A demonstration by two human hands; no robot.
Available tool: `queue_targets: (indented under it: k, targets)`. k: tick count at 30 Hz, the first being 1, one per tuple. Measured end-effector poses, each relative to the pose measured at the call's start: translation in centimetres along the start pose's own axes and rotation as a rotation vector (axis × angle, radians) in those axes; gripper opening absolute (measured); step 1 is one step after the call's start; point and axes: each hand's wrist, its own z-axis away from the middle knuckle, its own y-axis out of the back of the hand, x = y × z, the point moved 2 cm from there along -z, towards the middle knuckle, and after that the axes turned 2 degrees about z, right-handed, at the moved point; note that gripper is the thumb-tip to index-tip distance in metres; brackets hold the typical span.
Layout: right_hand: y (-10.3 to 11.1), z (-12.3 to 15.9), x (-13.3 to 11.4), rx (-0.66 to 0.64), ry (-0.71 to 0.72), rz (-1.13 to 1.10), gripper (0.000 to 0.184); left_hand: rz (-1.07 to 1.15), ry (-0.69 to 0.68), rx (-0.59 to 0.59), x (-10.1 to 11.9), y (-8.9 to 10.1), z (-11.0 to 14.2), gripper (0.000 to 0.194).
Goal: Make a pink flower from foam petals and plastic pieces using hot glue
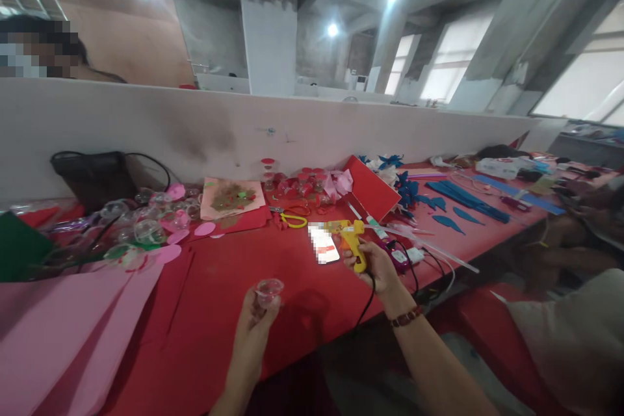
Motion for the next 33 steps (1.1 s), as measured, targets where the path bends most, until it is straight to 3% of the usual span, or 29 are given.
queue_targets:
  k: [4,8,14,18,27,33]
  targets:
    - [-0.8,1.4,0.5,0.068,0.043,0.034,0.027,-0.065,-0.031,0.026,-0.9,1.3,0.6,0.050]
    - [-1.6,3.0,0.5,0.139,-0.021,0.124,0.027,-0.133,-0.052,0.037,-1.8,3.3,0.3,0.049]
    - [-2.8,5.2,0.8,0.040,-0.067,0.180,0.042,-0.134,-0.163,0.068,-2.1,5.4,0.4,0.044]
    - [-3.5,6.2,1.0,-0.034,-0.024,0.241,0.050,-0.114,-0.174,0.052,-2.4,5.9,0.9,0.044]
    - [-2.7,7.1,2.7,0.040,-0.027,0.293,0.052,-0.200,-0.137,0.062,-2.1,6.0,1.3,0.046]
    - [-1.8,6.6,6.0,0.053,-0.168,0.379,0.035,-0.246,-0.145,0.088,-1.9,5.6,1.4,0.046]
